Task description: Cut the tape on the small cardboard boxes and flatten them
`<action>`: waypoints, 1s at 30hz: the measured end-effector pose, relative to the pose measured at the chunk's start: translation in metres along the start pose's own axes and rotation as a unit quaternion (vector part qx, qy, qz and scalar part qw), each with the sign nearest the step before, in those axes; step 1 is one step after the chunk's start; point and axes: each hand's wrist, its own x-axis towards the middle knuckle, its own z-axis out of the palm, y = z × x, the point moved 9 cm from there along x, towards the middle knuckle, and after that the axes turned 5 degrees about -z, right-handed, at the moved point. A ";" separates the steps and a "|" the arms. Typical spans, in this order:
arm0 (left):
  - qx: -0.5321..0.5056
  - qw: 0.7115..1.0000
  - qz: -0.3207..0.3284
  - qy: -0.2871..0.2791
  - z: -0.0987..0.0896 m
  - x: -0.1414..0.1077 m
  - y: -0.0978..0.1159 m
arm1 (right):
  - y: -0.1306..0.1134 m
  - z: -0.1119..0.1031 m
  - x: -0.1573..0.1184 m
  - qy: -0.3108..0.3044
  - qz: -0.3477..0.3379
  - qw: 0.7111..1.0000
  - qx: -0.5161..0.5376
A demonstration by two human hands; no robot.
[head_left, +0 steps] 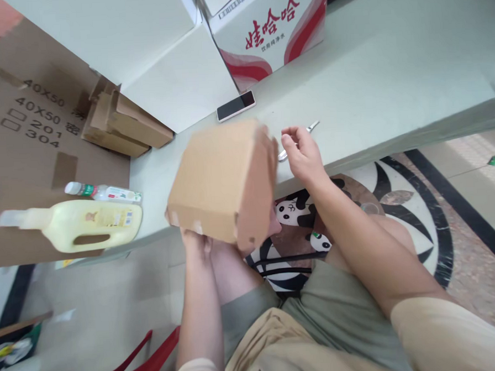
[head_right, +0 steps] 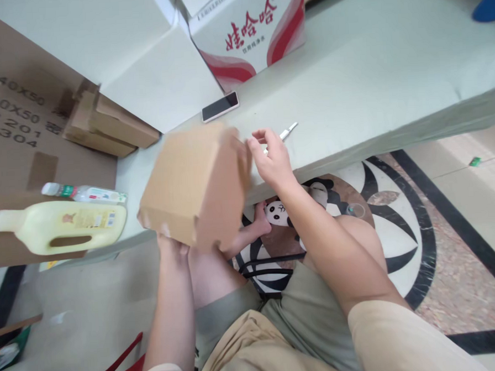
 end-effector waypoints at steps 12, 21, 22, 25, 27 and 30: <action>-0.011 0.997 0.056 0.044 -0.007 0.005 -0.011 | 0.031 0.052 -0.031 -0.195 0.228 0.947 0.113; 0.210 0.973 0.073 -0.062 -0.007 0.009 -0.016 | 0.056 0.022 -0.017 -0.098 0.257 0.958 0.078; 0.187 0.978 0.059 -0.070 -0.010 0.010 -0.019 | 0.053 0.022 -0.016 -0.101 0.256 0.956 0.103; 0.063 0.997 0.032 -0.017 -0.026 0.012 -0.020 | 0.045 0.027 -0.017 -0.132 0.255 0.945 0.155; 0.018 0.999 -0.005 0.035 -0.037 0.012 -0.022 | 0.038 0.032 -0.022 -0.178 0.264 0.934 0.165; 0.037 0.995 -0.095 0.024 -0.036 0.012 -0.030 | 0.027 0.039 -0.031 -0.245 0.267 0.914 0.181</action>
